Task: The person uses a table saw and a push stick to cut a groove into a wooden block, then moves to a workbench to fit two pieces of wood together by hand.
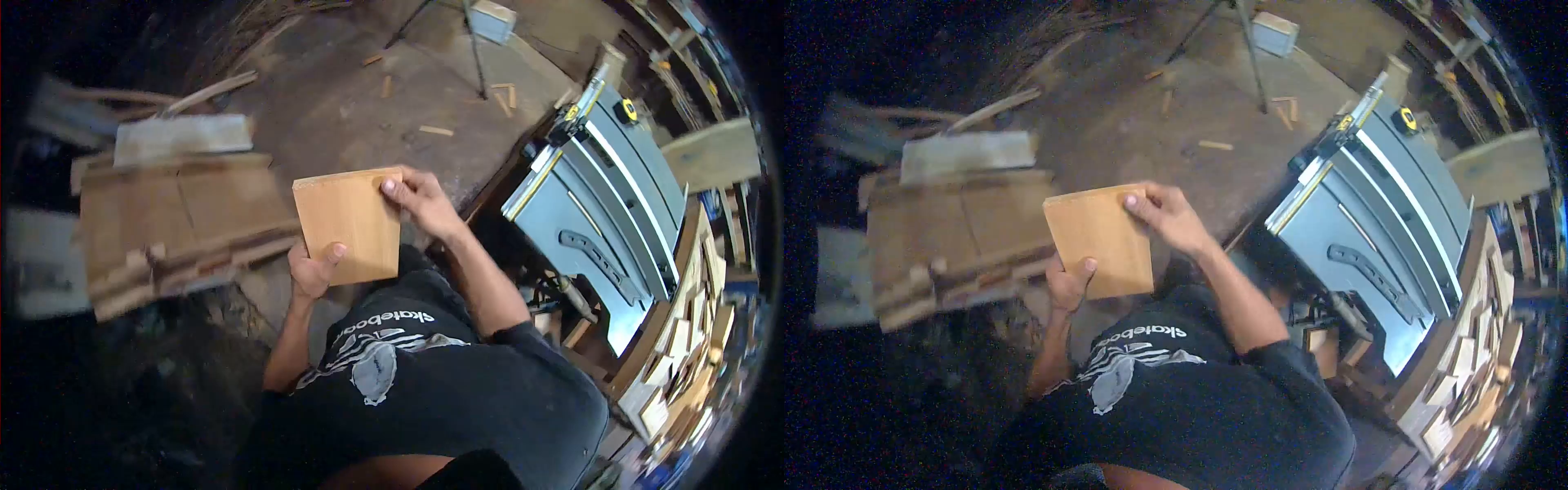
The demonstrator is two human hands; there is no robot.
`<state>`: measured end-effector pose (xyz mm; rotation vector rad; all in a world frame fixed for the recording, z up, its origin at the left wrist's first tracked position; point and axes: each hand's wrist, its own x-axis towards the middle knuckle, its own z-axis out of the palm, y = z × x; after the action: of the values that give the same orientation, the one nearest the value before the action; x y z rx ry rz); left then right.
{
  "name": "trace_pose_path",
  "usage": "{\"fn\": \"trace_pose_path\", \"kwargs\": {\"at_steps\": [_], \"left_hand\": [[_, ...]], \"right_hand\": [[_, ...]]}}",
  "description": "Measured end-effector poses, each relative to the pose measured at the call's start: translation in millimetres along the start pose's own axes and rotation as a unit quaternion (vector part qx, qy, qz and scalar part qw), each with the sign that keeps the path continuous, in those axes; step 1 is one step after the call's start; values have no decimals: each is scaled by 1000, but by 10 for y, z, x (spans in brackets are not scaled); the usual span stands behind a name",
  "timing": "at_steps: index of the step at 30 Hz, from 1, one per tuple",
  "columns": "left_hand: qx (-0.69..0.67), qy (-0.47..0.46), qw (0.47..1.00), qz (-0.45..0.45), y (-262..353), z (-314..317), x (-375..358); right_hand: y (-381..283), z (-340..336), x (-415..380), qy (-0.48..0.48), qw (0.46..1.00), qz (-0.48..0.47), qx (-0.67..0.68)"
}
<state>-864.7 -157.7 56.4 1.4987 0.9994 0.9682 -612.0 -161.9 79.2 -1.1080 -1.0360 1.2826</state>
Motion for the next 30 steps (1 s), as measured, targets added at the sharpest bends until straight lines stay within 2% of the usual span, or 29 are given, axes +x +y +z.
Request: {"fn": "trace_pose_path", "kwargs": {"at_steps": [1,3,4,5,6,7,9,11,13,14,16,17,19,21,23,24,25,27,28,30], "left_hand": [[-6,-22,1000,6,-110,87,353],[-47,-72,996,-39,-367,254,950],[-44,-102,993,-33,-458,373,1287],[-56,-95,994,-14,-533,539,1652],[-63,-90,994,-6,-553,596,1924],[-55,-124,991,-14,-518,580,2112],[-151,-120,980,-55,-487,837,2780],[-210,-172,959,-85,-435,1055,3330],[-199,-202,957,-58,-484,1282,3904],[-202,-226,952,-45,-577,1410,4221],[-181,-279,942,-50,-447,1836,4797],[-152,-299,941,-52,-381,2022,5068],[-101,-373,920,-61,-330,2453,5615],[-11,-498,867,-17,-197,3063,6096],[-46,-584,809,-37,-108,3682,6273],[-41,-617,786,-1,-83,3993,6287],[-38,-650,758,37,-17,4306,6251],[-40,-699,710,78,103,4898,6075],[-41,-723,681,110,132,5109,5952],[-61,-768,626,120,238,5524,5686]], "right_hand": [[51,-81,156,36,999,0,30],[98,-347,467,93,994,5,59],[91,-493,645,130,987,12,90],[159,-623,848,162,983,20,88],[66,-761,1016,163,984,-2,69],[-41,-842,1099,168,984,-12,55],[-300,-987,1317,223,974,29,-19],[-216,-1159,1512,253,966,-9,-57],[-284,-1360,1551,247,962,84,-80],[-257,-1466,1557,279,954,84,-77],[-67,-1707,1544,230,953,122,-157],[128,-1770,1541,259,946,125,-148],[665,-1821,1528,417,884,133,-165],[1139,-1973,1552,548,800,197,-147],[1555,-2083,1516,701,688,182,39],[1467,-2111,1520,755,620,153,149],[1373,-2132,1514,794,539,113,256],[1230,-2111,1521,845,449,2,292],[1166,-2111,1523,846,435,-21,306],[1064,-2137,1527,857,405,-75,310]]}}
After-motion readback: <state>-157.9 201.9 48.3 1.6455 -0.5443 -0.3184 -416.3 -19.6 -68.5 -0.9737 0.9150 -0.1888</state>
